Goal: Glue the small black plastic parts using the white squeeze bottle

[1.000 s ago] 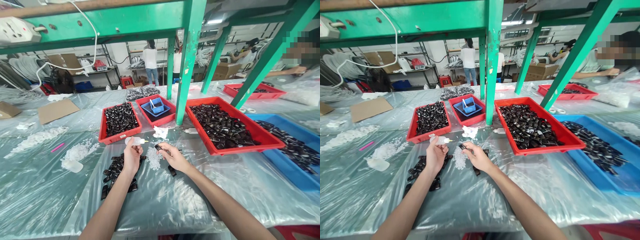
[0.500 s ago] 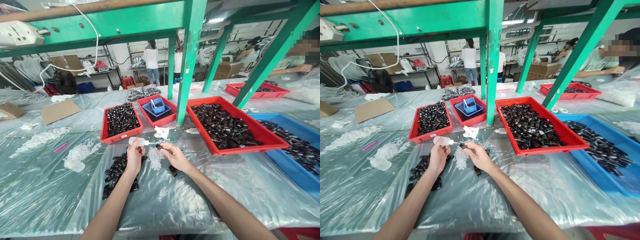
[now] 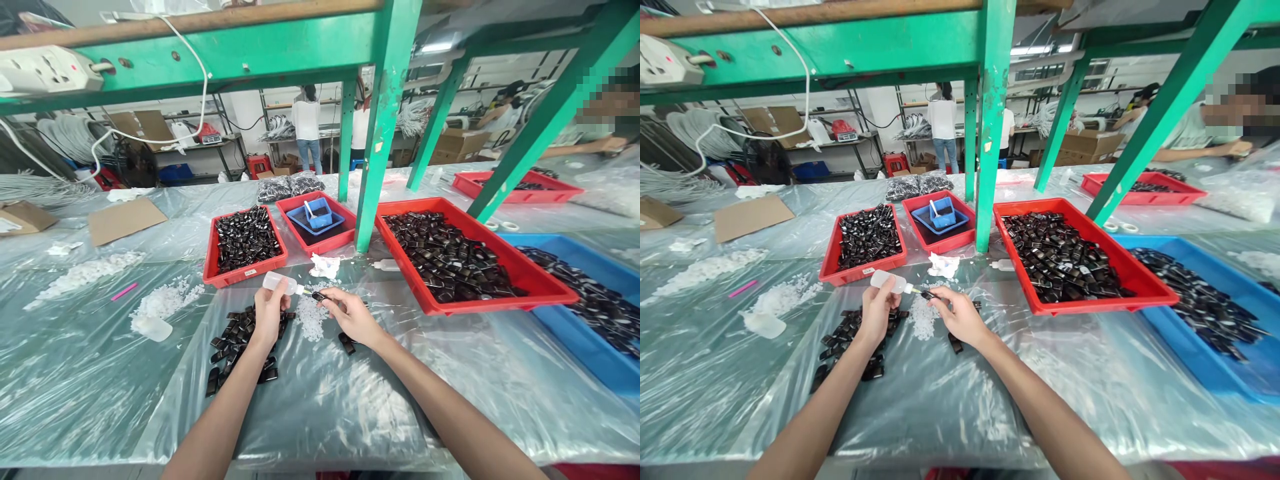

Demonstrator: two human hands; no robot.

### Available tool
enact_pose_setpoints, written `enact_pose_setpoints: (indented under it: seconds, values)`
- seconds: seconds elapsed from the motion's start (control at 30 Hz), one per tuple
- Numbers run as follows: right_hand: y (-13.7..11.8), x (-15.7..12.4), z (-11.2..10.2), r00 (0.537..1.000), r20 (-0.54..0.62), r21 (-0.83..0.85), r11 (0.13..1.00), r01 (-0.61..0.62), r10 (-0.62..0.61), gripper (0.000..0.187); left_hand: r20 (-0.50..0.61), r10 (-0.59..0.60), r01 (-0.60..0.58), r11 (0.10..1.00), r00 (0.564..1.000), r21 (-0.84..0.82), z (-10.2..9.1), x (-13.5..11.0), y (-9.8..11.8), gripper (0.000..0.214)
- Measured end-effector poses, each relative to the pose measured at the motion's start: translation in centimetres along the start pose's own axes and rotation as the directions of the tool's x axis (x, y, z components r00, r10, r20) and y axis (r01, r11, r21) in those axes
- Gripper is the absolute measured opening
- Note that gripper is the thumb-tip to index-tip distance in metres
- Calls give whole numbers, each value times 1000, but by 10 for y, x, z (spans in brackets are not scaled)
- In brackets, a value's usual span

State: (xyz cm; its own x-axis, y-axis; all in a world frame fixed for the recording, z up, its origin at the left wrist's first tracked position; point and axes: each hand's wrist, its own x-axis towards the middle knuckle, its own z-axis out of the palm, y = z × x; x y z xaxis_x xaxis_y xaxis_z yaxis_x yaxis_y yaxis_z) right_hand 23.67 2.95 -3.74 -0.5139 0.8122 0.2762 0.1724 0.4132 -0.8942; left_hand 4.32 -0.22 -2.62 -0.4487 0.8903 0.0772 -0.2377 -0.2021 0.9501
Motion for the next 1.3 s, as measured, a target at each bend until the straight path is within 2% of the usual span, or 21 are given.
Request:
enact_pose_setpoints:
  seconds: [0.6,0.8,0.93,1.1,1.2,1.3]
  values:
    - [3,0,0,999,42,91,996,-8,4,28,92,64,-71,995,994,71,-6,1,2,39]
    - [3,0,0,999,41,124,992,-11,6,27,95,181,-190,977,979,97,-2,-5,9,38]
    - [5,1,1,999,37,153,988,-7,1,27,107,282,-300,929,953,215,-3,-11,10,30]
    - [10,3,2,1000,27,218,976,4,-10,29,213,427,-477,795,879,376,-7,-17,8,21]
    - [12,3,3,1000,25,237,971,13,-19,29,239,469,-526,737,850,425,-8,-19,8,20]
    - [14,3,3,1000,19,242,970,16,-21,29,246,480,-538,709,842,456,-8,-19,9,20]
